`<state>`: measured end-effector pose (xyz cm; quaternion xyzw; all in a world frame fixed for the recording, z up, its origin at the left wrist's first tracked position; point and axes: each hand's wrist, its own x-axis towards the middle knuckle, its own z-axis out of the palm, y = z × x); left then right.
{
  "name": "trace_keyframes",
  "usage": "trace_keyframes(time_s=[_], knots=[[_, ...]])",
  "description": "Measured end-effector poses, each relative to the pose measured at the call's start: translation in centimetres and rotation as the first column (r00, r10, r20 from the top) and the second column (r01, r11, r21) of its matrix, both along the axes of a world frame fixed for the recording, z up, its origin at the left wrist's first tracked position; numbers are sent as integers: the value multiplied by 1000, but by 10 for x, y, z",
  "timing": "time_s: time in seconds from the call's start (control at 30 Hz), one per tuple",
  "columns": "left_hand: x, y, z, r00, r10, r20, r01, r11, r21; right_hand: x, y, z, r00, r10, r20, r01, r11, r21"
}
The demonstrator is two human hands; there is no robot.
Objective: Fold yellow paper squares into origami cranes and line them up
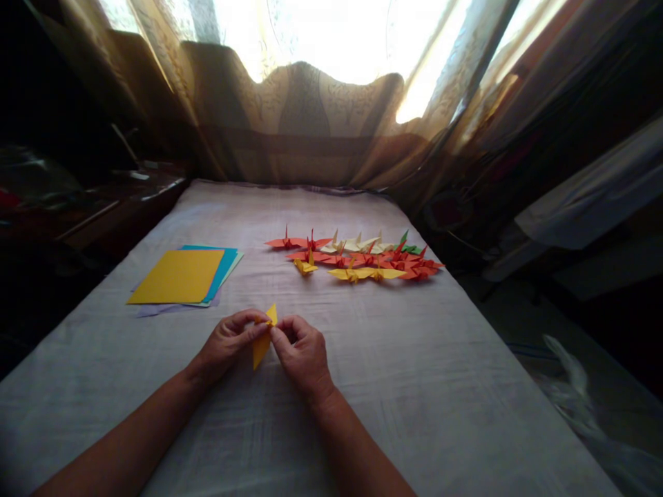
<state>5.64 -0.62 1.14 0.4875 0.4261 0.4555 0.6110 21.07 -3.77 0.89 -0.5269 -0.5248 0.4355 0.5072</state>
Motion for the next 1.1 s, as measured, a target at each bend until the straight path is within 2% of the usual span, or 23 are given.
trace_keyframes(time_s=[0.37,0.6,0.87,0.93,1.1], knots=[[-2,0,-6,1000,-20,-22,19,1000,-9,1,-1,1,996,3,89,-10,996,84],[-3,-1,-4,997,-34,-70,39,996,76,0,-1,1,990,21,141,-41,990,135],[-2,0,-5,995,-42,-90,53,990,128,5,1,1,938,-83,337,-15,961,277],[-2,1,-6,990,-47,-137,70,983,169,11,4,-1,926,-74,369,-29,964,266],[-4,4,-13,955,42,-292,46,956,289,25,9,-7,912,-11,410,-62,985,163]])
